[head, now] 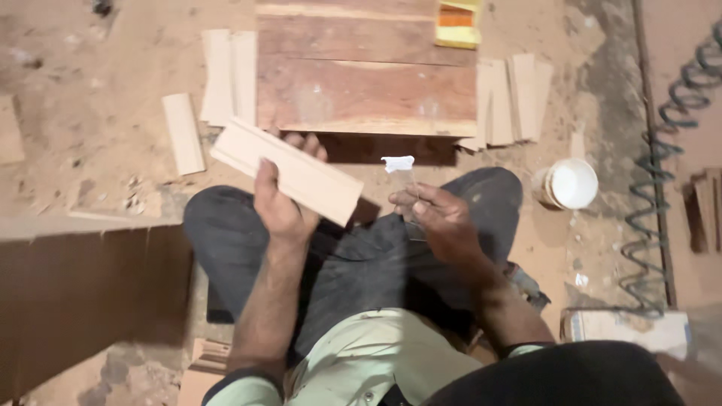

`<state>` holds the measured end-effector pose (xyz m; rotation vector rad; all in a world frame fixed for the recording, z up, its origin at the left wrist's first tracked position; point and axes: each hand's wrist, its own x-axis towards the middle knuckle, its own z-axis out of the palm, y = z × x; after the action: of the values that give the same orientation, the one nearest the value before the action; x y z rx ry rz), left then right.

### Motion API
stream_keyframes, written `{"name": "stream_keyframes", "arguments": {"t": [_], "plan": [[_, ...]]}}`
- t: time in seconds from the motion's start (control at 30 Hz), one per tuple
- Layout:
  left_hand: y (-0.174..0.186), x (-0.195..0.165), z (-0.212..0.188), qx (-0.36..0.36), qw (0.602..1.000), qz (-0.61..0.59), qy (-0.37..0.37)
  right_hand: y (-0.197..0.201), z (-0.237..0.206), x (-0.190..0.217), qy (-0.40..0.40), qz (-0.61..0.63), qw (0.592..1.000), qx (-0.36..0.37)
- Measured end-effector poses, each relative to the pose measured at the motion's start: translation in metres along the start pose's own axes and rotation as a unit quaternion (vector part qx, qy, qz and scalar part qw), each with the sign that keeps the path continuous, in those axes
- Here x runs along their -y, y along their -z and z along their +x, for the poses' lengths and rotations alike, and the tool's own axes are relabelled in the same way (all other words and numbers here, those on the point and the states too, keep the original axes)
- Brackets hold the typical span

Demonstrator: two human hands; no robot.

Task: The person sits on the workshop floor assembling small wooden drawer boxes. He holds a box body, applies glue from a small container onto wooden trim strips, presses the strips onto the box edges, and uses a pneumatic nail gun to fasten the pieces, working on several boxes one after another.

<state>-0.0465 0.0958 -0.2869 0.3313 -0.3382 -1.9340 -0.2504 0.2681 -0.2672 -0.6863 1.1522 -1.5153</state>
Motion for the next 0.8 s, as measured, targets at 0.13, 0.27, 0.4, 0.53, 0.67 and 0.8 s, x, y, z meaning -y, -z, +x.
{"name": "stream_keyframes", "arguments": {"t": [0.13, 0.27, 0.4, 0.53, 0.67, 0.8], "plan": [[-0.005, -0.018, 0.033, -0.034, 0.987, -0.151, -0.040, -0.035, 0.008, -0.015, 0.009, -0.053, 0.998, -0.025], [-0.002, -0.017, 0.037, -0.073, 0.971, -0.227, -0.007, -0.074, 0.018, -0.028, 0.160, -0.212, 0.964, -0.033], [0.003, -0.012, 0.030, -0.080, 0.965, -0.250, 0.022, -0.098, 0.035, -0.036, 0.235, -0.274, 0.930, -0.075], [0.008, -0.015, 0.031, -0.103, 0.962, -0.252, 0.021, -0.108, 0.036, -0.034, 0.313, -0.397, 0.862, -0.043], [0.013, -0.018, 0.036, -0.111, 0.956, -0.271, -0.003, -0.104, 0.016, -0.024, 0.344, -0.494, 0.798, 0.020], [0.011, -0.015, 0.034, -0.115, 0.958, -0.263, 0.000, -0.088, 0.012, -0.014, 0.399, -0.462, 0.792, -0.019]]}}
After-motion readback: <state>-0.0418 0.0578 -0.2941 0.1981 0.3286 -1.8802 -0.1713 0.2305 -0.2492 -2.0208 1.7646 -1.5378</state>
